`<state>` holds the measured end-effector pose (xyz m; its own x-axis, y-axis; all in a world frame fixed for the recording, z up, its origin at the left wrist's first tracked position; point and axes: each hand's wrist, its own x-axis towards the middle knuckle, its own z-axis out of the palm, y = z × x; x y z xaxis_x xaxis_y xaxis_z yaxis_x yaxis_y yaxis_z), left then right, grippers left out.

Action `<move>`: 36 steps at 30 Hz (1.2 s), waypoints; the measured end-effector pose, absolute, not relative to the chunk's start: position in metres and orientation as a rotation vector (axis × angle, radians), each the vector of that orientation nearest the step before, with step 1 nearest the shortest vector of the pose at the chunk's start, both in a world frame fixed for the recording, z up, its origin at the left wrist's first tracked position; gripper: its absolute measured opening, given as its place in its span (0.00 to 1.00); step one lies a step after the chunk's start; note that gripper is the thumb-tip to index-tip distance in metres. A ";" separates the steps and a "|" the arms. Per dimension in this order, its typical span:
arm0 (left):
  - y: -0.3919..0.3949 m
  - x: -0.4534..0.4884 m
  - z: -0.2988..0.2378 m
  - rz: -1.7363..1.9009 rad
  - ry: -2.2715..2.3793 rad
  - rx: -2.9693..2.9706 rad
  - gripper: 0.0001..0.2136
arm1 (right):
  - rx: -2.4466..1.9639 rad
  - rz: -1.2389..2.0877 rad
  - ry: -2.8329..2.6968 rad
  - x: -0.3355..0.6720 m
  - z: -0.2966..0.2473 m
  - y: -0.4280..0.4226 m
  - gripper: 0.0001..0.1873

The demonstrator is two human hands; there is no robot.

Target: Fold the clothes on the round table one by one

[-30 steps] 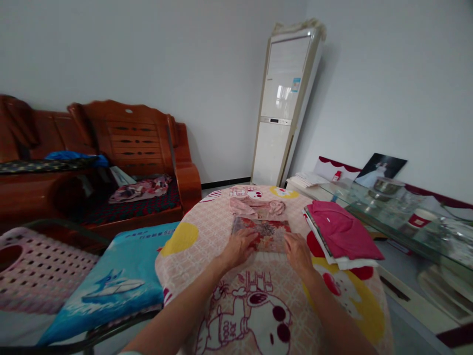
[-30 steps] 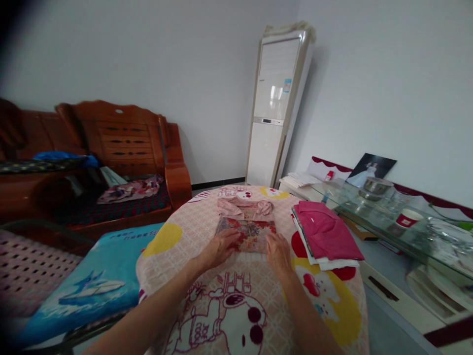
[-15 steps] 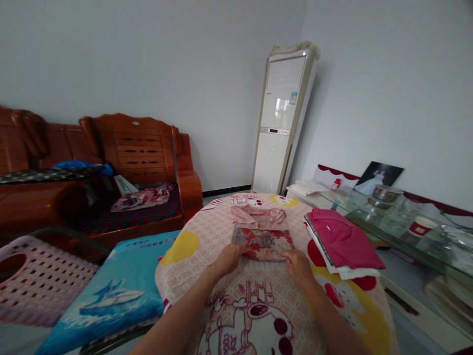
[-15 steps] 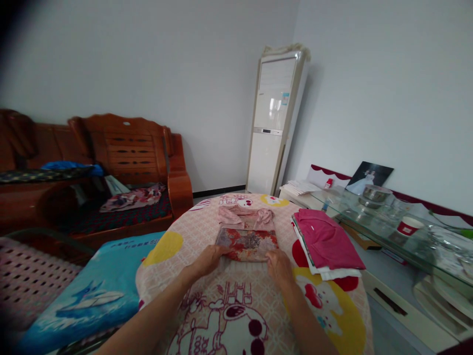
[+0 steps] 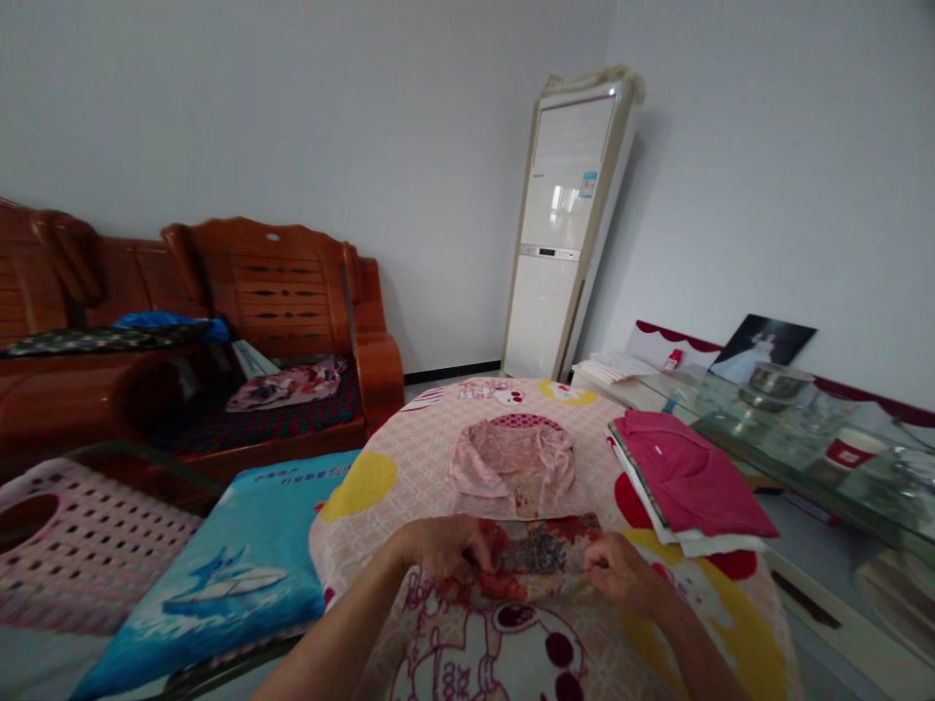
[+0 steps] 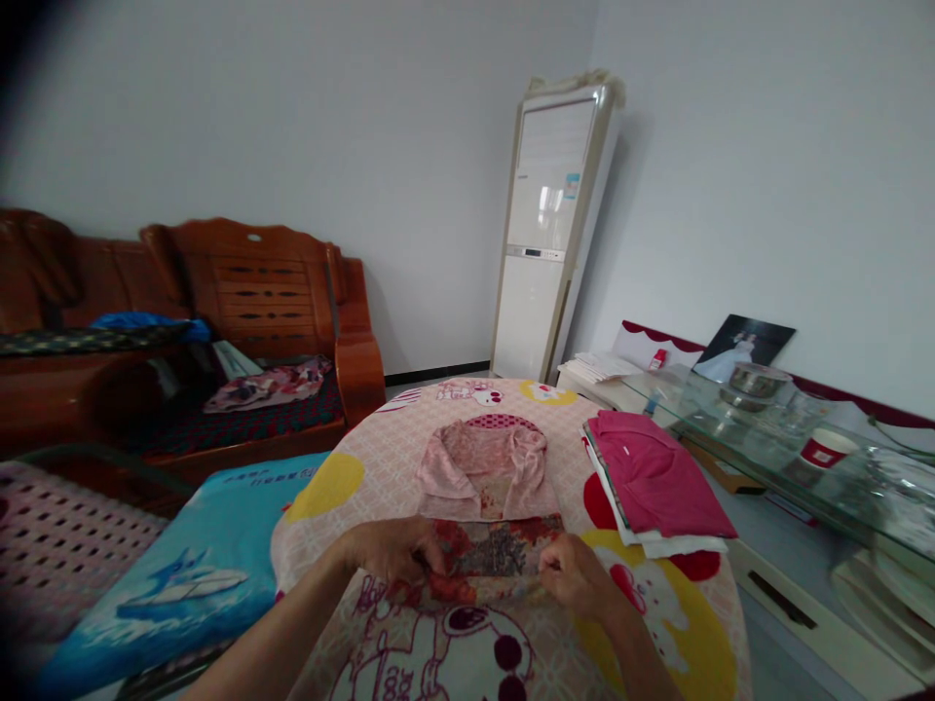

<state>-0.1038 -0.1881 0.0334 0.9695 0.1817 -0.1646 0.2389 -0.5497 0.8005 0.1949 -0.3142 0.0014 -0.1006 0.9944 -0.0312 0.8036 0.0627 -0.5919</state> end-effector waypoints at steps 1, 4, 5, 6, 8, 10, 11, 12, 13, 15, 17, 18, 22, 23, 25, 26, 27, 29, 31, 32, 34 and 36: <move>-0.189 -0.103 0.032 -0.122 0.271 2.105 0.10 | -1.789 0.701 -1.979 0.194 0.002 -0.318 0.06; -0.190 -0.102 0.027 -0.278 0.280 1.849 0.12 | -1.815 1.021 -1.930 0.192 0.006 -0.328 0.07; -0.189 -0.101 0.026 -0.301 0.303 1.761 0.14 | -1.824 1.142 -1.875 0.192 0.008 -0.329 0.09; -0.186 -0.100 0.025 -0.286 0.334 1.690 0.17 | -1.826 1.218 -1.812 0.191 0.010 -0.329 0.10; -0.173 -0.095 0.026 -0.103 0.437 1.652 0.19 | -1.802 1.199 -1.722 0.192 0.013 -0.322 0.13; -0.153 -0.088 0.028 0.236 0.628 1.765 0.17 | -1.769 1.025 -1.684 0.193 0.015 -0.309 0.15; -0.140 -0.084 0.029 0.415 0.761 1.844 0.15 | -1.765 0.945 -1.651 0.194 0.015 -0.300 0.17; -0.128 -0.079 0.029 0.577 0.909 1.917 0.12 | -1.770 0.879 -1.607 0.196 0.014 -0.291 0.18; -0.115 -0.075 0.028 0.723 1.057 1.963 0.10 | -1.779 0.824 -1.554 0.197 0.013 -0.281 0.18; -0.091 -0.068 0.022 0.942 1.303 1.983 0.10 | -1.806 0.713 -1.448 0.202 0.010 -0.262 0.20; -0.070 -0.063 0.013 1.040 1.467 1.961 0.11 | -1.833 0.572 -1.397 0.209 0.007 -0.244 0.20; -0.061 -0.061 0.007 1.042 1.530 1.959 0.12 | -1.844 0.482 -1.392 0.213 0.006 -0.235 0.20; -0.032 -0.055 -0.009 0.919 1.772 1.984 0.16 | -1.892 0.141 -1.401 0.231 0.003 -0.198 0.20; -0.027 -0.054 -0.010 0.855 1.802 1.995 0.17 | -1.913 0.082 -1.407 0.234 0.003 -0.188 0.20; -0.017 -0.052 -0.010 0.710 1.801 2.015 0.16 | -1.997 -0.007 -1.436 0.240 0.003 -0.167 0.20; -0.013 -0.051 -0.009 0.642 1.784 2.017 0.15 | -2.060 -0.038 -1.467 0.242 0.003 -0.156 0.20; -0.009 -0.050 -0.007 0.585 1.770 2.012 0.14 | -2.126 -0.062 -1.500 0.243 0.003 -0.145 0.20; -0.002 -0.048 -0.005 0.509 1.770 1.981 0.12 | -2.232 -0.079 -1.564 0.243 0.001 -0.123 0.20; 0.004 -0.045 -0.005 0.475 1.788 1.951 0.11 | -2.288 -0.074 -1.599 0.243 -0.002 -0.104 0.18; 0.006 -0.044 -0.005 0.470 1.798 1.945 0.11 | -2.312 -0.073 -1.602 0.243 -0.004 -0.095 0.16; 0.010 -0.042 -0.008 0.468 1.818 1.945 0.10 | -2.382 -0.080 -1.606 0.242 -0.007 -0.082 0.13; 0.013 -0.040 -0.010 0.457 1.824 1.959 0.09 | -2.444 -0.091 -1.623 0.241 -0.008 -0.071 0.10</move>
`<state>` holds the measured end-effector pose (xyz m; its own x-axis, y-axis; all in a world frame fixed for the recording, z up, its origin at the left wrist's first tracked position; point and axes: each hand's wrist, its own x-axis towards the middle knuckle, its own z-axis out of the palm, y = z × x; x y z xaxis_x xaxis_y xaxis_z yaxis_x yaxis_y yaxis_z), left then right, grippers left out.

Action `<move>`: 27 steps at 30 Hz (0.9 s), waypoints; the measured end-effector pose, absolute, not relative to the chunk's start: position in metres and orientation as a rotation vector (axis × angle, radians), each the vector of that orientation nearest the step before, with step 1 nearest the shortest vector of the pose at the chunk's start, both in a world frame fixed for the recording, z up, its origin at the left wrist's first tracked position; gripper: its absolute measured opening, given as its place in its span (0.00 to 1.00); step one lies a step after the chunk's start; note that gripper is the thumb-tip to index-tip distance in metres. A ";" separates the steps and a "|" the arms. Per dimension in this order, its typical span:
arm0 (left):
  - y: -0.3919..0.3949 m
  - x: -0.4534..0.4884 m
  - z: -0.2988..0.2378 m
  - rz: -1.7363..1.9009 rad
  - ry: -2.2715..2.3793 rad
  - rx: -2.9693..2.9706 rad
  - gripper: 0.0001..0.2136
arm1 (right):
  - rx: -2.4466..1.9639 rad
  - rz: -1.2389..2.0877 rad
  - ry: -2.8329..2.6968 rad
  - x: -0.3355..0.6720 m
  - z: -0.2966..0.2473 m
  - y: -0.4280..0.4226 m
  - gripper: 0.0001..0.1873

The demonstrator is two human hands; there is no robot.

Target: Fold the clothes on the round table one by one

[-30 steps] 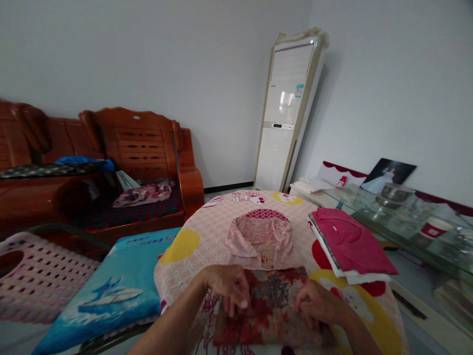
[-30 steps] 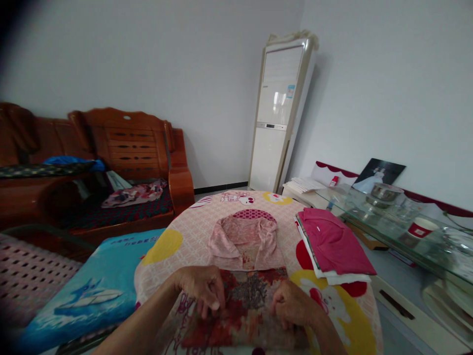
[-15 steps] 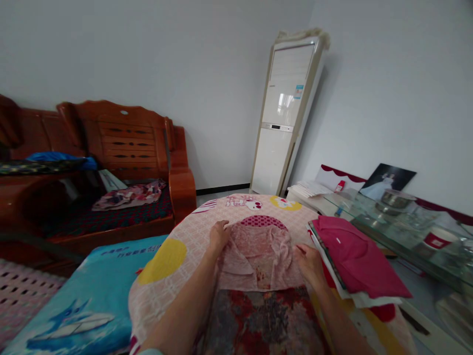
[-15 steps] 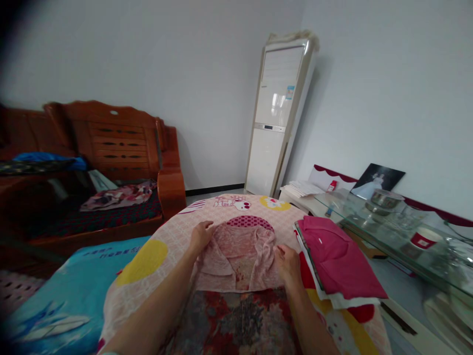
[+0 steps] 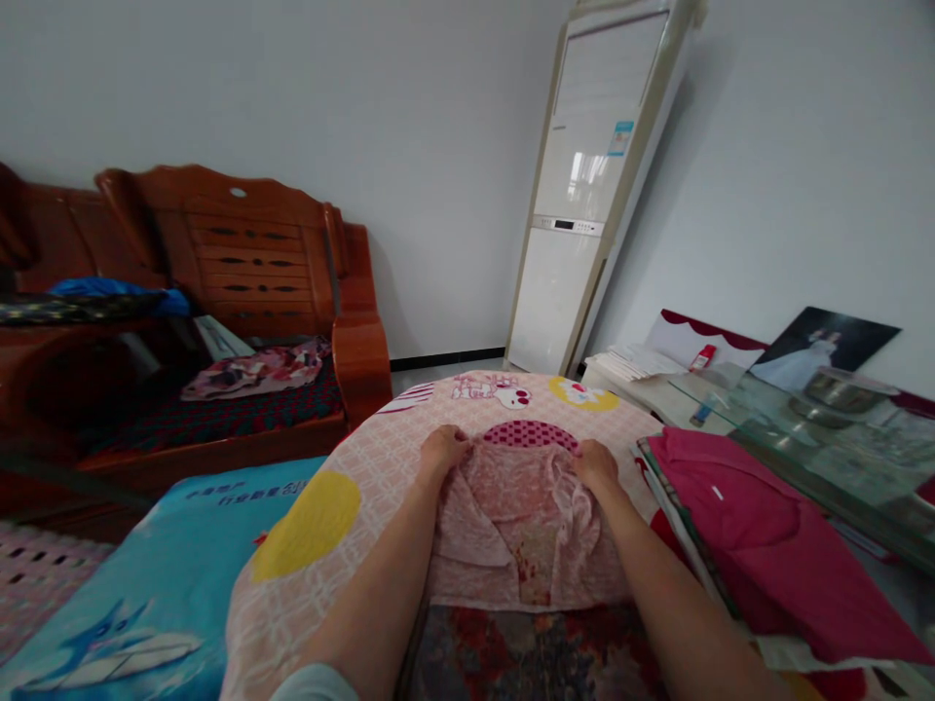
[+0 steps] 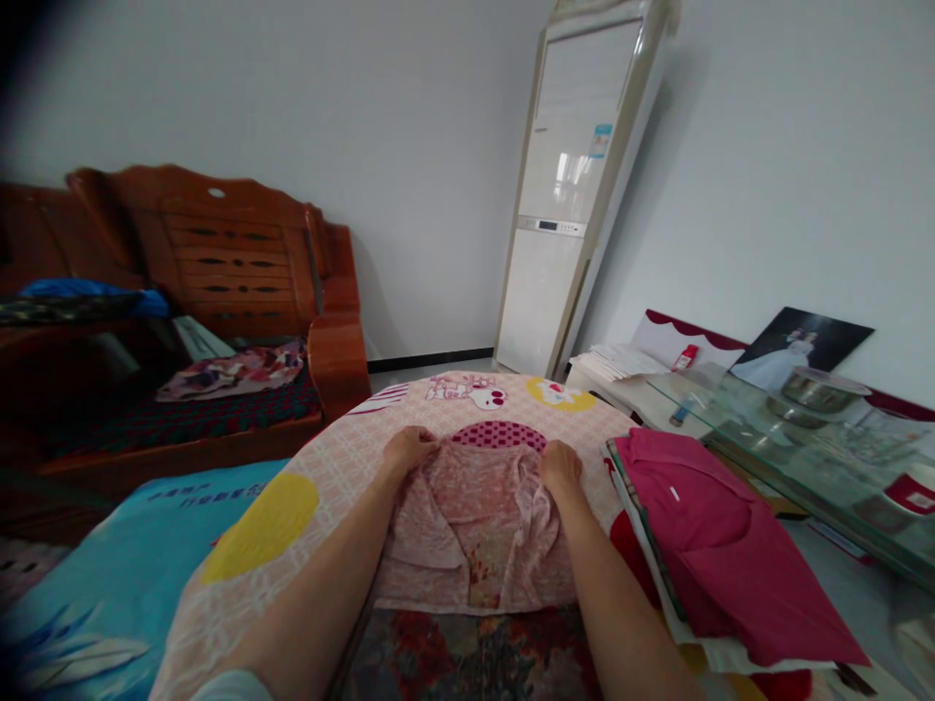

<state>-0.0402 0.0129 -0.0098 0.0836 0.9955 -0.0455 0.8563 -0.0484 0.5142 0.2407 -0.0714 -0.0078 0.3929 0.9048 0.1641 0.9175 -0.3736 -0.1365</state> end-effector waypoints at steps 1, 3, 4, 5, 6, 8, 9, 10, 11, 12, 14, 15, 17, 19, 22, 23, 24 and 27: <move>0.014 -0.040 -0.011 0.460 1.824 1.972 0.09 | -2.462 -0.106 -1.639 0.240 -0.006 -0.068 0.09; 0.015 -0.038 -0.012 0.515 1.836 2.002 0.08 | -2.471 -0.168 -1.673 0.240 -0.001 -0.063 0.10; 0.015 -0.037 -0.013 0.563 1.852 2.014 0.09 | -2.467 -0.213 -1.686 0.240 0.003 -0.062 0.11; 0.015 -0.036 -0.014 0.613 1.873 2.023 0.09 | -2.462 -0.261 -1.695 0.241 0.007 -0.061 0.12; 0.015 -0.035 -0.014 0.658 1.892 2.032 0.09 | -2.458 -0.304 -1.699 0.241 0.010 -0.061 0.13; 0.014 -0.031 -0.017 0.706 1.911 2.069 0.10 | -2.457 -0.362 -1.705 0.242 0.013 -0.061 0.14; 0.013 -0.030 -0.019 0.706 1.916 2.093 0.09 | -2.460 -0.377 -1.705 0.243 0.012 -0.062 0.15; 0.012 -0.028 -0.020 0.694 1.923 2.116 0.10 | -2.463 -0.383 -1.707 0.244 0.010 -0.062 0.15; 0.012 -0.026 -0.022 0.672 1.935 2.134 0.10 | -2.468 -0.383 -1.708 0.244 0.007 -0.062 0.16; 0.011 -0.025 -0.023 0.639 1.954 2.145 0.11 | -2.474 -0.375 -1.708 0.245 0.004 -0.063 0.16; 0.011 -0.022 -0.025 0.565 2.006 2.149 0.12 | -2.491 -0.341 -1.702 0.246 -0.002 -0.063 0.15; 0.011 -0.022 -0.026 0.534 2.029 2.147 0.13 | -2.503 -0.317 -1.693 0.246 -0.004 -0.064 0.14; 0.011 -0.022 -0.025 0.501 2.050 2.143 0.13 | -2.520 -0.277 -1.663 0.247 -0.003 -0.067 0.13; 0.010 -0.024 -0.023 0.504 2.013 2.138 0.13 | -2.511 -0.275 -1.639 0.245 0.002 -0.073 0.13; 0.005 -0.030 -0.016 0.603 1.882 2.123 0.11 | -2.358 -0.264 -1.657 0.237 0.012 -0.088 0.15; 0.002 -0.031 -0.013 0.668 1.836 2.131 0.11 | -2.278 -0.232 -1.673 0.233 0.014 -0.093 0.16; -0.001 -0.032 -0.011 0.740 1.789 2.157 0.11 | -2.198 -0.189 -1.687 0.227 0.015 -0.099 0.16; -0.012 -0.029 -0.004 0.797 1.609 2.295 0.10 | -2.032 -0.082 -1.779 0.208 0.011 -0.114 0.16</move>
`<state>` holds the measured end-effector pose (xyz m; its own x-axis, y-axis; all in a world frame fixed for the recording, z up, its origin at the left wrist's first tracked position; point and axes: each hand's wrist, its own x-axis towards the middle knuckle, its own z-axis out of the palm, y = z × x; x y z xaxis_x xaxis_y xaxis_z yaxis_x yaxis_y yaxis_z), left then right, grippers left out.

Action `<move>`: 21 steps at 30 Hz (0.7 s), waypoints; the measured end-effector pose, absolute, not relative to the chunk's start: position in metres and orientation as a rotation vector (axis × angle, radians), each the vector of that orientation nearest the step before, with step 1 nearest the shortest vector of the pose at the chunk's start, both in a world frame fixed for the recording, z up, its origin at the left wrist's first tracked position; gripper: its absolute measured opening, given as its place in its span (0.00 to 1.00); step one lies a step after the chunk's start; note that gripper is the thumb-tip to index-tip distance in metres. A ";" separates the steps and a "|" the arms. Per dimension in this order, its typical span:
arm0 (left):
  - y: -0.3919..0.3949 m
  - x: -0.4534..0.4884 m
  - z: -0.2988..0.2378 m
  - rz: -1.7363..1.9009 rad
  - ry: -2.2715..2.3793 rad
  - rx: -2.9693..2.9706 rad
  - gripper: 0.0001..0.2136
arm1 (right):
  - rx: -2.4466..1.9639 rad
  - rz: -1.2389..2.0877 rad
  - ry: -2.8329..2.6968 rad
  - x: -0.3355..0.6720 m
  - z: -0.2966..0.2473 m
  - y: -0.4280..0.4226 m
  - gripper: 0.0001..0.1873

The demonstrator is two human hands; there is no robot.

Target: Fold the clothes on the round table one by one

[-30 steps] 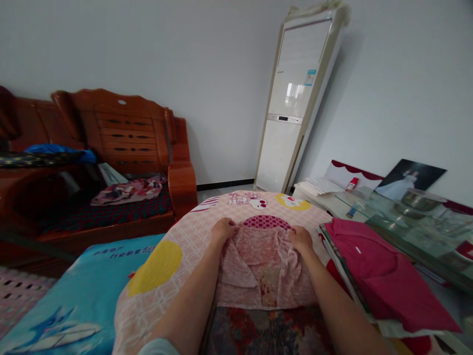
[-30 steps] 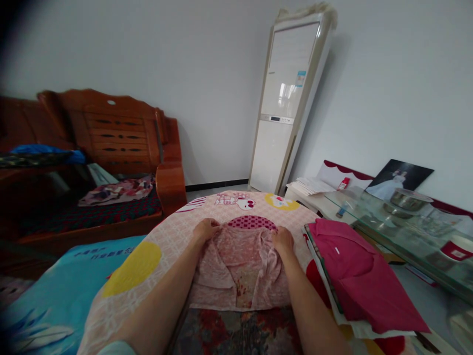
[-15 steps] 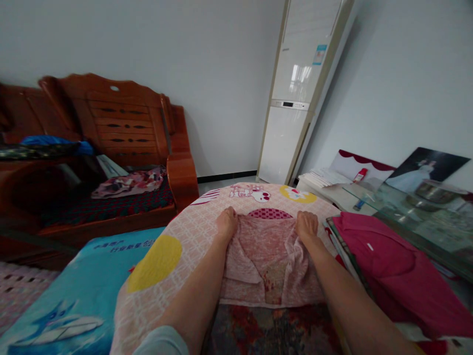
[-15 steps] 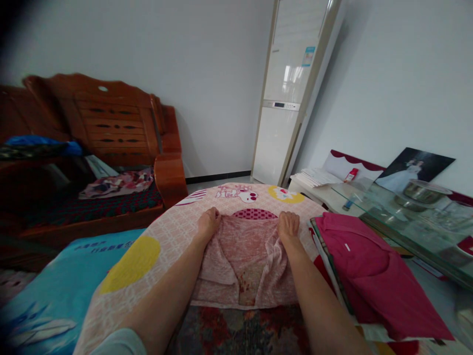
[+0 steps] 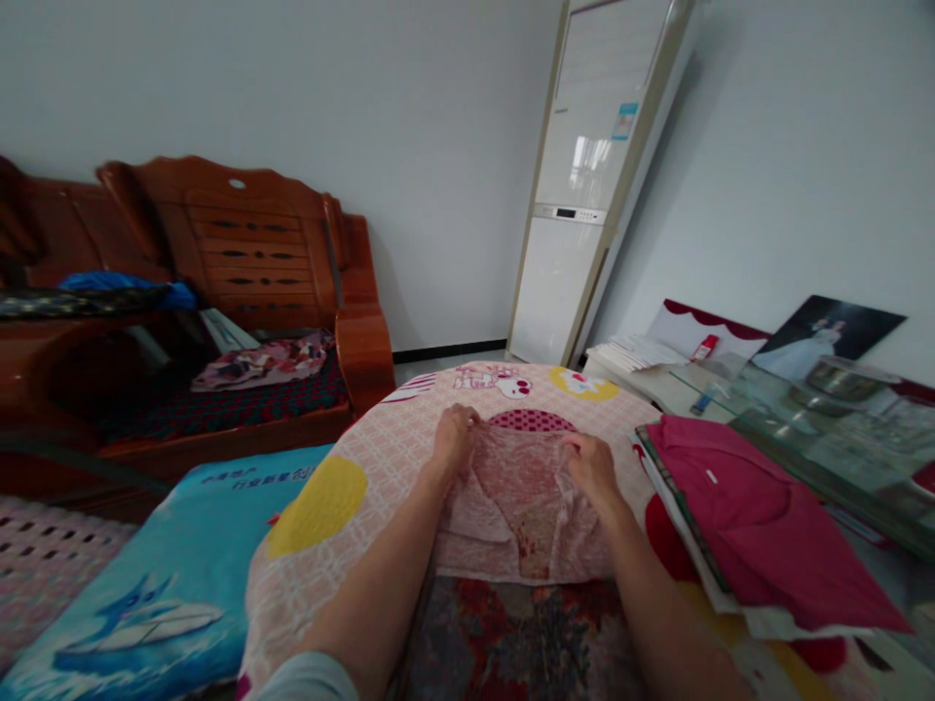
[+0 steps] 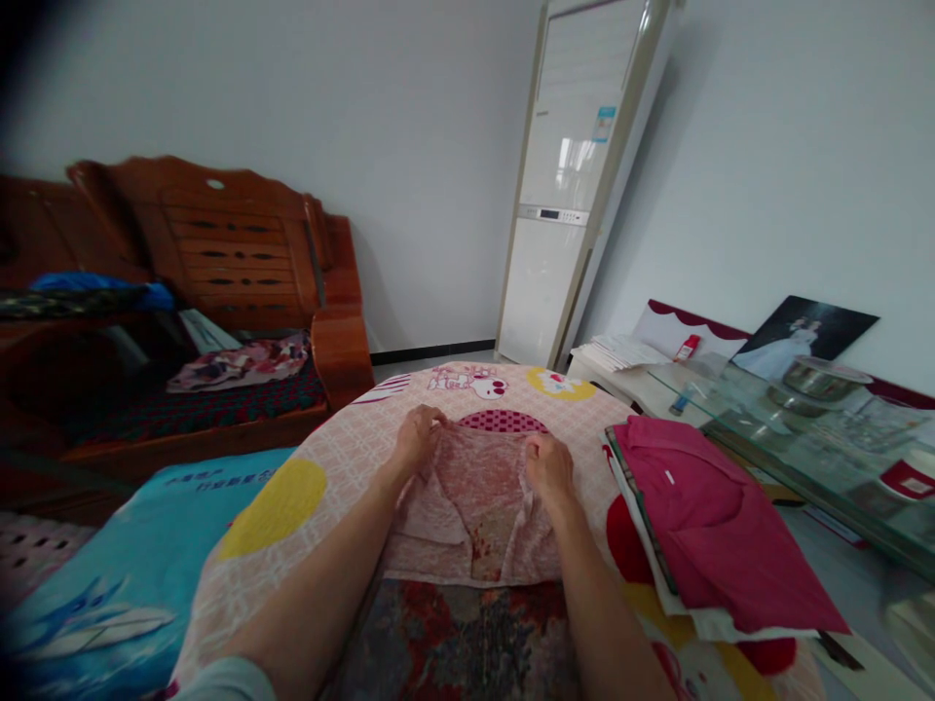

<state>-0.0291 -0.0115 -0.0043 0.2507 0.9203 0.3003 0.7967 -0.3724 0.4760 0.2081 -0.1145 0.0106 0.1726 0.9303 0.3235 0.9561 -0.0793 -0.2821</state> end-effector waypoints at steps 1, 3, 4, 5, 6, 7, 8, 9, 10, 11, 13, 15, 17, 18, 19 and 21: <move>-0.015 -0.027 -0.004 0.738 1.539 2.338 0.10 | -2.016 -0.064 -1.833 0.202 0.007 -0.118 0.16; -0.020 -0.024 -0.005 0.594 1.439 2.395 0.10 | -2.025 -0.070 -1.957 0.191 -0.003 -0.121 0.14; -0.022 -0.023 -0.007 0.543 1.417 2.418 0.10 | -2.042 -0.095 -2.004 0.188 -0.008 -0.121 0.13; -0.023 -0.022 -0.009 0.519 1.413 2.443 0.10 | -2.063 -0.128 -2.031 0.187 -0.013 -0.120 0.12; -0.024 -0.022 -0.012 0.512 1.422 2.468 0.11 | -2.084 -0.163 -2.044 0.187 -0.017 -0.118 0.13; -0.023 -0.022 -0.015 0.514 1.432 2.492 0.11 | -2.105 -0.190 -2.046 0.188 -0.020 -0.114 0.14; -0.022 -0.022 -0.018 0.517 1.442 2.513 0.11 | -2.132 -0.202 -2.042 0.191 -0.022 -0.110 0.15; -0.021 -0.023 -0.020 0.519 1.452 2.530 0.12 | -2.162 -0.200 -2.039 0.195 -0.023 -0.106 0.16; -0.019 -0.023 -0.022 0.518 1.465 2.545 0.12 | -2.192 -0.188 -2.038 0.199 -0.023 -0.102 0.17; -0.018 -0.022 -0.024 0.515 1.482 2.555 0.13 | -2.215 -0.172 -2.042 0.203 -0.023 -0.097 0.17; -0.015 -0.020 -0.028 0.507 1.517 2.559 0.15 | -2.256 -0.111 -2.053 0.210 -0.020 -0.089 0.18; -0.013 -0.018 -0.030 0.508 1.548 2.553 0.16 | -2.295 -0.027 -2.055 0.215 -0.016 -0.084 0.19; -0.013 -0.017 -0.030 0.511 1.541 2.537 0.17 | -2.328 0.030 -2.045 0.215 -0.011 -0.083 0.19; -0.013 -0.018 -0.029 0.519 1.517 2.518 0.18 | -2.335 0.034 -2.032 0.214 -0.008 -0.084 0.19; -0.013 -0.020 -0.027 0.547 1.491 2.483 0.19 | -2.325 0.021 -2.015 0.211 -0.005 -0.086 0.20; -0.013 -0.028 -0.020 0.672 1.468 2.372 0.19 | -2.249 0.005 -1.981 0.202 0.000 -0.095 0.20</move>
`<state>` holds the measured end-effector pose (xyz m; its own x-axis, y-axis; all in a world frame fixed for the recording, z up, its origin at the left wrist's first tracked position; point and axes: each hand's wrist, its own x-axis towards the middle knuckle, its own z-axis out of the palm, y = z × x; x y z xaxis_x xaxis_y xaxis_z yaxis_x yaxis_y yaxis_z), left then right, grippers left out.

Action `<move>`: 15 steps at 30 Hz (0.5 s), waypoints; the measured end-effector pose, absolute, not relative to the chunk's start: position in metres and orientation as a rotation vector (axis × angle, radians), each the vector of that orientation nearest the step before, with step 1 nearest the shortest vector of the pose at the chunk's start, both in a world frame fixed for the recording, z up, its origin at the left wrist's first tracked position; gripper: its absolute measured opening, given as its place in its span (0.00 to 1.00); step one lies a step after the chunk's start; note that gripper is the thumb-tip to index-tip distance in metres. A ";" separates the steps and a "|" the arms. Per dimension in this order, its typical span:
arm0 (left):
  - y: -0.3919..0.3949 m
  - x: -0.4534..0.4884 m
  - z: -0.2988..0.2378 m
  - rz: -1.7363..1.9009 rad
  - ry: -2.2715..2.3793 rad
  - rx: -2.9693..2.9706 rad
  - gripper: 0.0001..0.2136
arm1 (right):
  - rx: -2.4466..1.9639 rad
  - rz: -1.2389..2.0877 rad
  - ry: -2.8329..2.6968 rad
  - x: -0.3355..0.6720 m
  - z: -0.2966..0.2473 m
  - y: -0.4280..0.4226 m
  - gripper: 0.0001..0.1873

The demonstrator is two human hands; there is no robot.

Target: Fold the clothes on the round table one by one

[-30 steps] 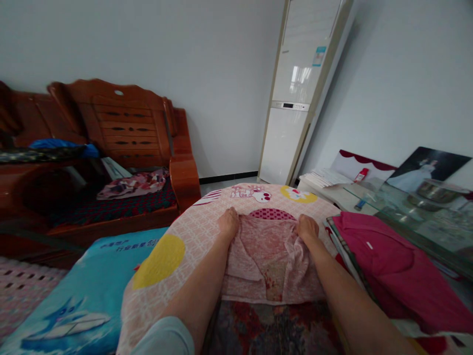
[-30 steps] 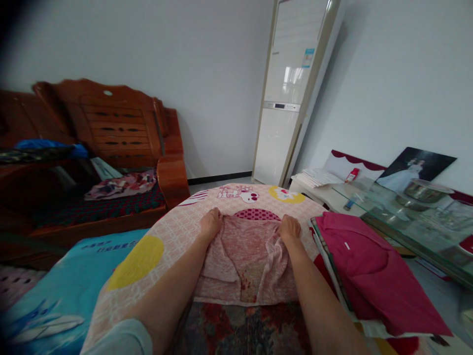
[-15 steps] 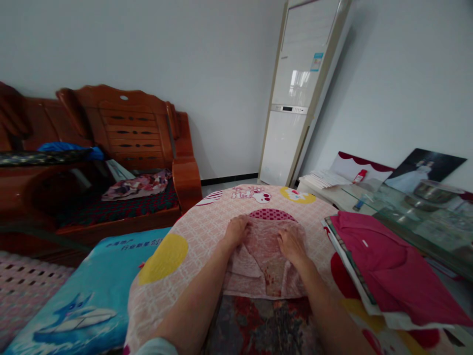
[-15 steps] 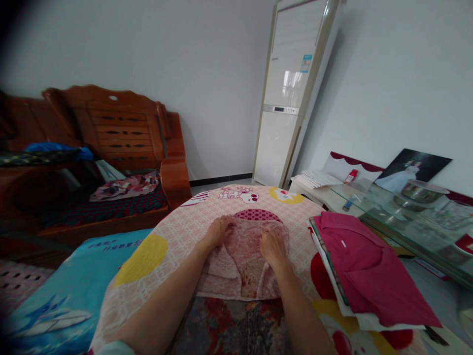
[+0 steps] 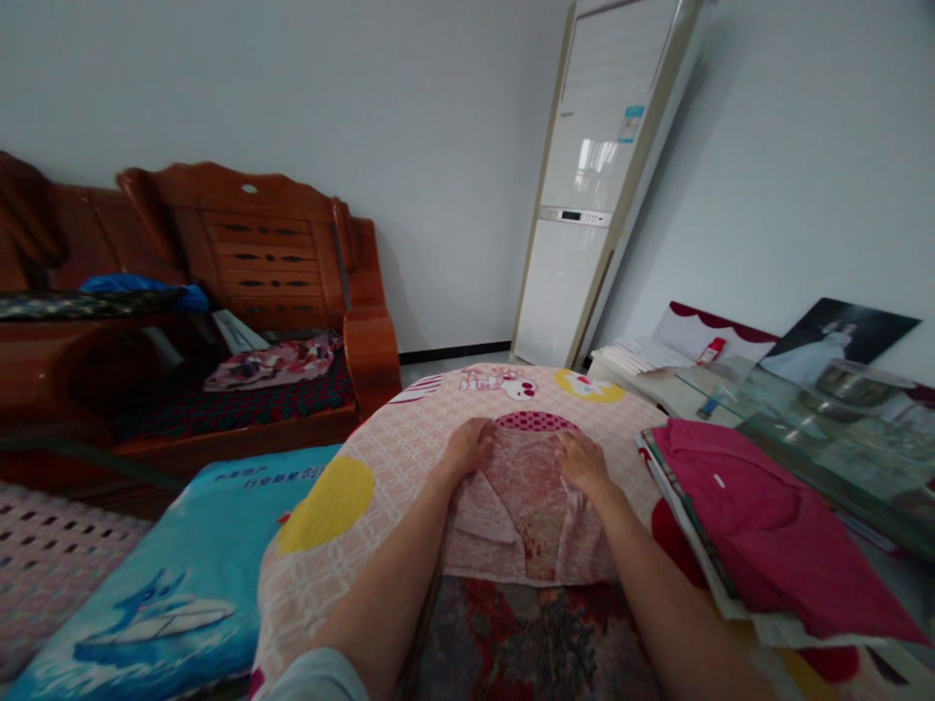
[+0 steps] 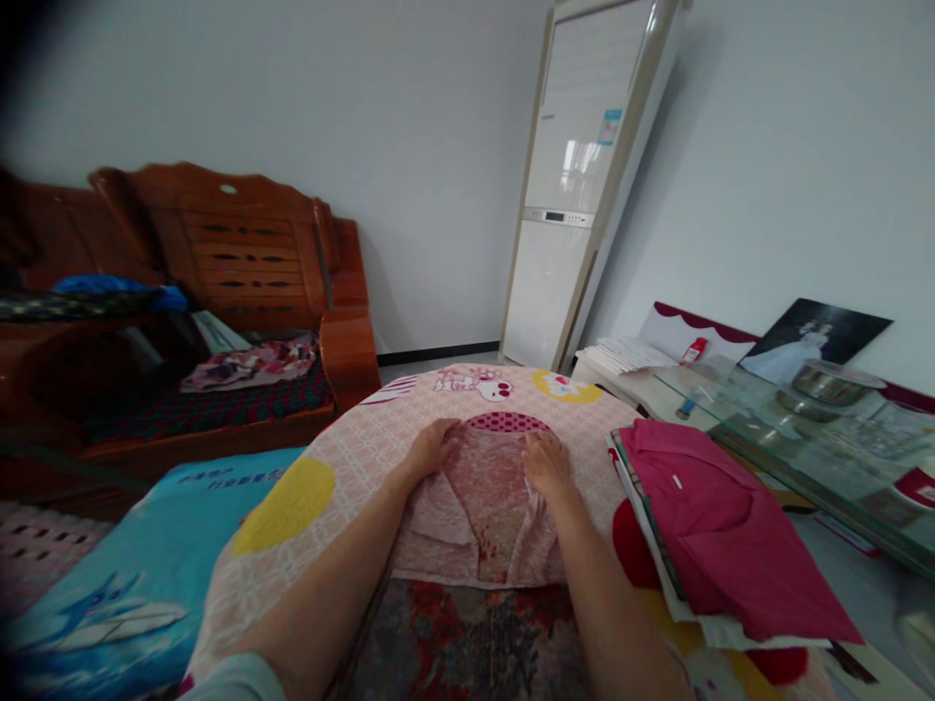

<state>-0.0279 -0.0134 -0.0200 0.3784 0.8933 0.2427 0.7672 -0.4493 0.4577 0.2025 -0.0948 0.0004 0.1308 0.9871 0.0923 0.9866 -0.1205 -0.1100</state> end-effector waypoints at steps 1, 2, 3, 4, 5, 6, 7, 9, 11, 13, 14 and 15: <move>-0.014 -0.033 -0.016 0.758 1.480 2.308 0.18 | -2.190 0.027 -1.970 0.196 0.003 -0.101 0.21; -0.014 -0.039 -0.011 0.840 1.505 2.251 0.18 | -2.123 0.074 -1.970 0.189 0.005 -0.108 0.21; -0.015 -0.046 -0.006 0.901 1.539 2.203 0.17 | -2.055 0.141 -1.985 0.181 0.006 -0.117 0.20; -0.016 -0.053 -0.002 0.930 1.577 2.169 0.17 | -1.991 0.217 -2.010 0.173 0.007 -0.125 0.20; -0.018 -0.059 0.002 0.928 1.614 2.146 0.17 | -1.932 0.283 -2.038 0.165 0.007 -0.134 0.19; -0.020 -0.065 0.005 0.905 1.656 2.126 0.16 | -1.882 0.331 -2.060 0.156 0.006 -0.142 0.18; -0.023 -0.070 0.006 0.866 1.702 2.105 0.16 | -1.846 0.360 -2.075 0.149 0.005 -0.149 0.16; -0.030 -0.077 0.005 0.752 1.808 2.056 0.14 | -1.810 0.367 -2.073 0.138 0.001 -0.160 0.13; -0.037 -0.081 0.000 0.648 1.888 2.030 0.11 | -1.790 0.331 -2.026 0.133 -0.007 -0.164 0.12; -0.041 -0.083 -0.005 0.577 1.930 2.029 0.11 | -1.740 0.266 -1.953 0.134 -0.017 -0.163 0.12; -0.043 -0.084 -0.007 0.551 1.937 2.036 0.11 | -1.709 0.238 -1.918 0.135 -0.022 -0.162 0.13; -0.043 -0.084 -0.007 0.524 1.931 2.043 0.11 | -1.680 0.221 -1.892 0.137 -0.026 -0.161 0.13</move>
